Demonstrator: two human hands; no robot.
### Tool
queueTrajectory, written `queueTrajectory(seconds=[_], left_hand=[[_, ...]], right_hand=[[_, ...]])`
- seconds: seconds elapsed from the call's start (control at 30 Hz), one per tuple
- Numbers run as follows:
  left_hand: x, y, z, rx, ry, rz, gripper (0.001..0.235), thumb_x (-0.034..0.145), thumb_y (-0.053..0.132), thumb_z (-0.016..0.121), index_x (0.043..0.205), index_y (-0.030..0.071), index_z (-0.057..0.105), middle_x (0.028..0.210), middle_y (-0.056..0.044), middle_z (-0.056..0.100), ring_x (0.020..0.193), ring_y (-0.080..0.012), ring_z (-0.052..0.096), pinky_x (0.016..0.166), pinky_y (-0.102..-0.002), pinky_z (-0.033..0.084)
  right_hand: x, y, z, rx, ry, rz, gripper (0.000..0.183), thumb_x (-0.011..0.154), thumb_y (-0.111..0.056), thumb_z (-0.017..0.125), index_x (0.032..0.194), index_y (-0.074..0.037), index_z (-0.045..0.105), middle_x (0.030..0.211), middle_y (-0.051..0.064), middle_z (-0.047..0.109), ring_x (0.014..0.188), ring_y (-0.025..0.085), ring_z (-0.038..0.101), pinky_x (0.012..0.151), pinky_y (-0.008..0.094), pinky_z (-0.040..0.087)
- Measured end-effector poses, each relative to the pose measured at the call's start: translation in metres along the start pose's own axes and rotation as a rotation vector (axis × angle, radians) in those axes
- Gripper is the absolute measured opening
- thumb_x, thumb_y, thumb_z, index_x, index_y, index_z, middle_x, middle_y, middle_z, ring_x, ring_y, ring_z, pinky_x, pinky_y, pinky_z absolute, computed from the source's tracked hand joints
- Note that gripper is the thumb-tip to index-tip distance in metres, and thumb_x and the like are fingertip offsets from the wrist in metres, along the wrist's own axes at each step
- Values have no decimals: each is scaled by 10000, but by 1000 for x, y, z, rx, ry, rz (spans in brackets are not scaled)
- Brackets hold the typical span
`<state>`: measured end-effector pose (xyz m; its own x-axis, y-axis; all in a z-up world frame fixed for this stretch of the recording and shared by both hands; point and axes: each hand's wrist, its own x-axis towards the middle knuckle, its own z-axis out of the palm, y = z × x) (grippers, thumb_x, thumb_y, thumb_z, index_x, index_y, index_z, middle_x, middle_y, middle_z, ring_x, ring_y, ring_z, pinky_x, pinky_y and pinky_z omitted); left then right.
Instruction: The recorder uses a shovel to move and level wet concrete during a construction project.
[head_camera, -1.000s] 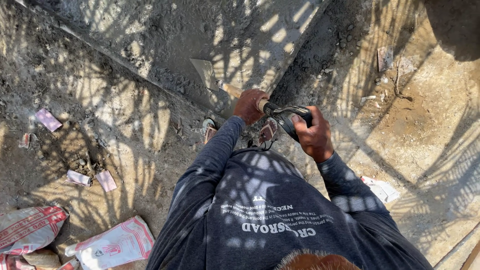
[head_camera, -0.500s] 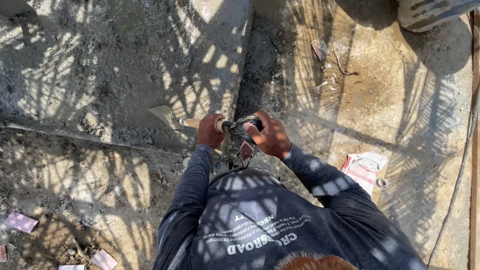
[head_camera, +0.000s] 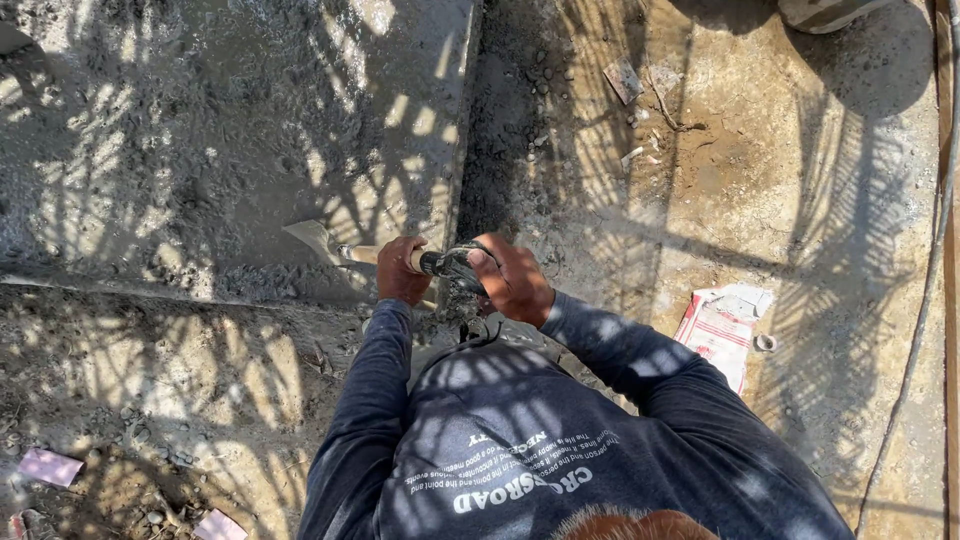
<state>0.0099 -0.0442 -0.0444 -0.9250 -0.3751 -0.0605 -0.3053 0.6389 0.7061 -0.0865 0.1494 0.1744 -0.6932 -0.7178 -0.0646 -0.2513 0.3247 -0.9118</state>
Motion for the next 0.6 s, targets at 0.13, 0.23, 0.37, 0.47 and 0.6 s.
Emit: queueTrajectory(seconds=[0.13,0.23,0.37,0.47,0.6], left_hand=[[-5,2,-2,-51,62,-27,360,772,207,876,1078,130,703,1103,-77,721,1092,-298,657,1066,-472,467],[-9,13,-3,7,-33,-96,352,760,181,850,1079,137,707,1078,-70,724,1065,-287,663,1072,-461,478],[-3,28,2,2,6,-151,330,754,196,867,1041,141,712,1063,-80,720,1063,-311,649,1040,-467,485],[-8,25,6,34,-52,-232,260,793,220,843,1019,185,719,1047,-33,742,1050,-282,665,1064,-451,502],[-9,19,12,-22,37,-74,337,705,249,880,983,188,700,1031,-47,713,1031,-300,649,1042,-496,465]], right_hand=[[-9,12,11,-13,21,17,451,1112,-463,439,1111,-47,614,700,66,577,576,176,553,547,374,463],[-13,10,2,46,-10,39,441,1072,-450,458,1101,-38,609,681,65,589,532,167,553,513,378,455],[-17,39,-4,-236,-15,-450,418,1148,-325,381,1257,-17,643,879,216,622,566,217,502,501,415,410],[-20,28,-6,-29,-32,26,392,1059,-388,470,1115,-18,587,662,68,561,527,164,518,519,395,432],[-20,27,-8,109,-41,51,393,1102,-394,459,1058,-18,564,700,43,547,618,147,502,592,371,446]])
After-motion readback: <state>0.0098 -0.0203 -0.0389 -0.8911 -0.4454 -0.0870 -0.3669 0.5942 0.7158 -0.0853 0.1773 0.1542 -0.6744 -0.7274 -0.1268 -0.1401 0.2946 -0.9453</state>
